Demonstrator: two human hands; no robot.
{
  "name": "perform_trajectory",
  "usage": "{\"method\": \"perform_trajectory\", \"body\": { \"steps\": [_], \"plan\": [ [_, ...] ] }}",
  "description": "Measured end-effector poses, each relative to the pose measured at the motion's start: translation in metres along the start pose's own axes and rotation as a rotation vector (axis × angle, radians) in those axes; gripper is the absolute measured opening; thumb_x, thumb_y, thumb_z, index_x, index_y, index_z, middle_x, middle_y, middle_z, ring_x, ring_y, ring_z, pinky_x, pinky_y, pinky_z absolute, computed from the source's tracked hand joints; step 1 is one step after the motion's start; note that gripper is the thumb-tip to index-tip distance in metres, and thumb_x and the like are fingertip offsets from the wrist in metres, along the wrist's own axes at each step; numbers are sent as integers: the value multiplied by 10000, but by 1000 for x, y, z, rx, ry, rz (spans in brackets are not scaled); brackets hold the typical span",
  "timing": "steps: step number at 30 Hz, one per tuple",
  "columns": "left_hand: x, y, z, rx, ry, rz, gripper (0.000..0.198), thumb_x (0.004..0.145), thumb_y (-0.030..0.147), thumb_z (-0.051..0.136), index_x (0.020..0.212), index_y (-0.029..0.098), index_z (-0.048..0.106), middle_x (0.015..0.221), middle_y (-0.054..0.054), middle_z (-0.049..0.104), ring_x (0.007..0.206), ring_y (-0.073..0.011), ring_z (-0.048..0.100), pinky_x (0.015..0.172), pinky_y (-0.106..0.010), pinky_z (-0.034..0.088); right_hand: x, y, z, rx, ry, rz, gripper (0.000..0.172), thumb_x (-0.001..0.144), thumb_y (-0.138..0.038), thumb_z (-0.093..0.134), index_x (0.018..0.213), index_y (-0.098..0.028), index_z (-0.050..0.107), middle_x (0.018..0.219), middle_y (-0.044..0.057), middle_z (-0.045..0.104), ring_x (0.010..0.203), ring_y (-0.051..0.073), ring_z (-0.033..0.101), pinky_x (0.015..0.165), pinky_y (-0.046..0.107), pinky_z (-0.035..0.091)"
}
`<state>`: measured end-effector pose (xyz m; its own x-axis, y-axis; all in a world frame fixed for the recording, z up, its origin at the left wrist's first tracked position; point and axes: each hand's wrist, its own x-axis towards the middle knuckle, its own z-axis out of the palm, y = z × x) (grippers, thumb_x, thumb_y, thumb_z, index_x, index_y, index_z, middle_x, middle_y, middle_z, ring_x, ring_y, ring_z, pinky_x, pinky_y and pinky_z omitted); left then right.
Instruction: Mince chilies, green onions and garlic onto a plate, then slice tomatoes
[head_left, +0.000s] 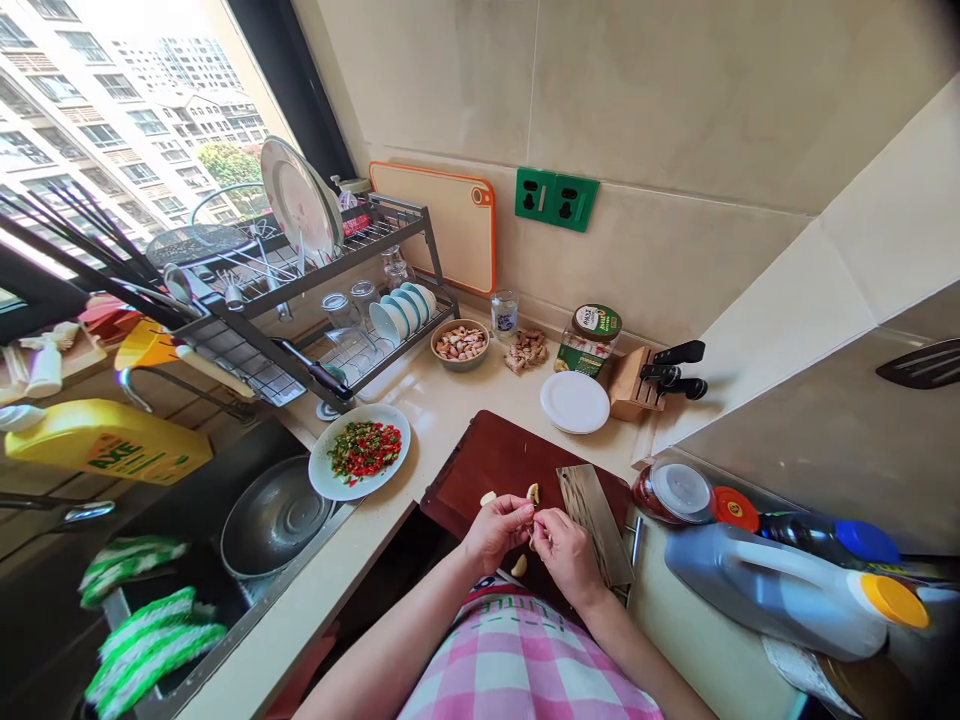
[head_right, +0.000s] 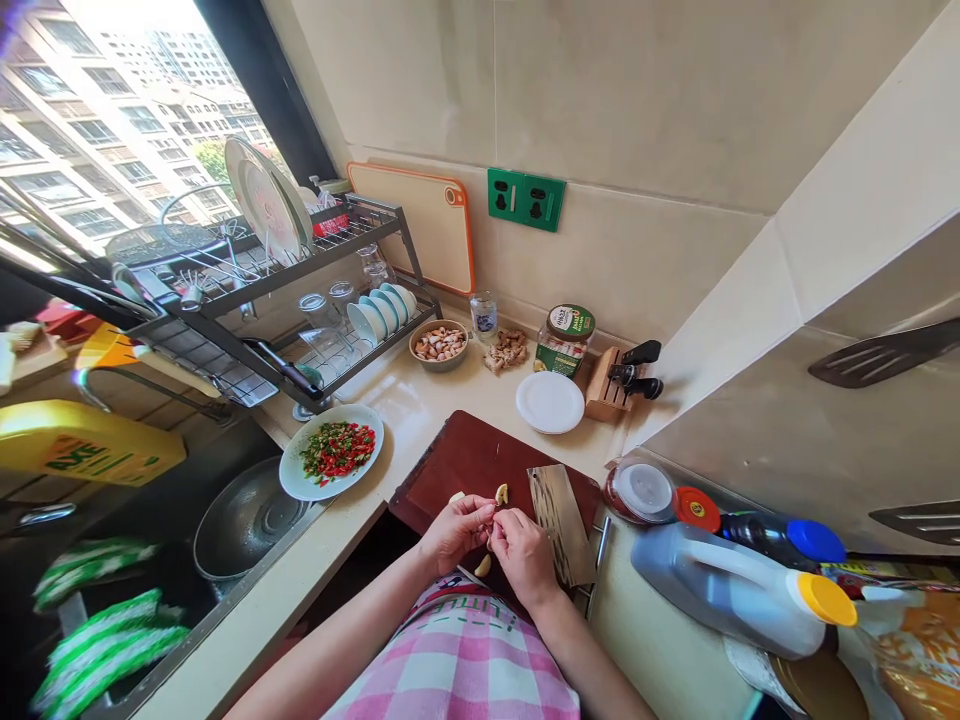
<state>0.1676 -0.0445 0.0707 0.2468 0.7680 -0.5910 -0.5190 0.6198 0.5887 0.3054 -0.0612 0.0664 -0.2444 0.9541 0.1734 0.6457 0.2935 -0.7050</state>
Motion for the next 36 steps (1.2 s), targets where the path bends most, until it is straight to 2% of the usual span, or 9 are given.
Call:
{"method": "perform_trajectory", "body": {
  "steps": [6, 9, 13, 17, 21, 25, 30, 33, 36],
  "plan": [
    [-2, -2, -1, 117, -85, 39, 362, 567, 339, 794, 802, 105, 650, 704, -24, 631, 561, -60, 538, 579, -185, 419, 6, -2, -5, 127, 66, 136, 146, 788, -196, 453, 752, -211, 594, 739, 31, 621, 641, 148, 562, 595, 244, 404],
    [-3, 1, -4, 305, -109, 124, 381, 577, 333, 784, 848, 101, 651, 704, -28, 631, 535, -62, 514, 543, -189, 399, 6, -4, -9, 236, 49, 202, 134, 778, -240, 481, 708, -212, 592, 689, 15, 612, 585, 137, 534, 554, 236, 387],
    [-5, 3, -9, 449, -141, 157, 397, 600, 353, 755, 890, 101, 655, 724, -43, 635, 558, -89, 526, 556, -217, 412, 3, -2, -8, 351, 3, 271, 150, 768, -281, 494, 678, -202, 585, 609, -5, 575, 531, 118, 479, 520, 228, 360],
    [-6, 3, -14, 472, -98, 186, 390, 626, 341, 729, 931, 112, 650, 727, -34, 623, 556, -82, 507, 564, -216, 412, 2, 8, 0, 628, -3, 456, 221, 750, -408, 527, 717, -191, 555, 540, -38, 495, 461, 89, 405, 435, 205, 324],
    [-6, 2, -17, 377, -118, 215, 373, 638, 339, 718, 935, 138, 614, 797, -30, 615, 619, -96, 531, 574, -214, 426, 2, 15, 2, 823, -86, 585, 297, 720, -472, 556, 798, -187, 537, 564, -58, 471, 441, 65, 382, 397, 178, 294],
    [-6, 1, -16, 365, -137, 217, 412, 605, 329, 745, 935, 139, 588, 748, -7, 593, 594, -87, 514, 559, -212, 417, 0, 16, 2, 906, -159, 560, 343, 729, -442, 563, 974, -208, 511, 604, -75, 468, 462, 61, 386, 419, 173, 313],
    [-3, -2, -15, 456, -119, 178, 447, 643, 433, 705, 950, 122, 612, 734, -12, 603, 565, -78, 496, 582, -227, 404, -4, 20, 7, 824, -213, 439, 431, 756, -421, 553, 1123, -204, 493, 593, -78, 448, 481, 72, 396, 448, 191, 327],
    [0, -4, -17, 515, -181, 152, 462, 646, 454, 699, 949, 115, 613, 732, -17, 604, 574, -82, 501, 602, -238, 402, -4, 24, 10, 683, -189, 324, 343, 785, -395, 532, 1056, -186, 553, 674, -31, 531, 556, 87, 460, 511, 207, 371],
    [3, -5, -21, 509, -261, 124, 502, 628, 439, 719, 993, 132, 562, 729, 3, 580, 585, -83, 503, 588, -237, 403, -3, 28, 10, 516, -151, 295, 239, 803, -382, 497, 835, -168, 598, 682, -4, 573, 576, 100, 484, 529, 213, 381]
  ]
}}
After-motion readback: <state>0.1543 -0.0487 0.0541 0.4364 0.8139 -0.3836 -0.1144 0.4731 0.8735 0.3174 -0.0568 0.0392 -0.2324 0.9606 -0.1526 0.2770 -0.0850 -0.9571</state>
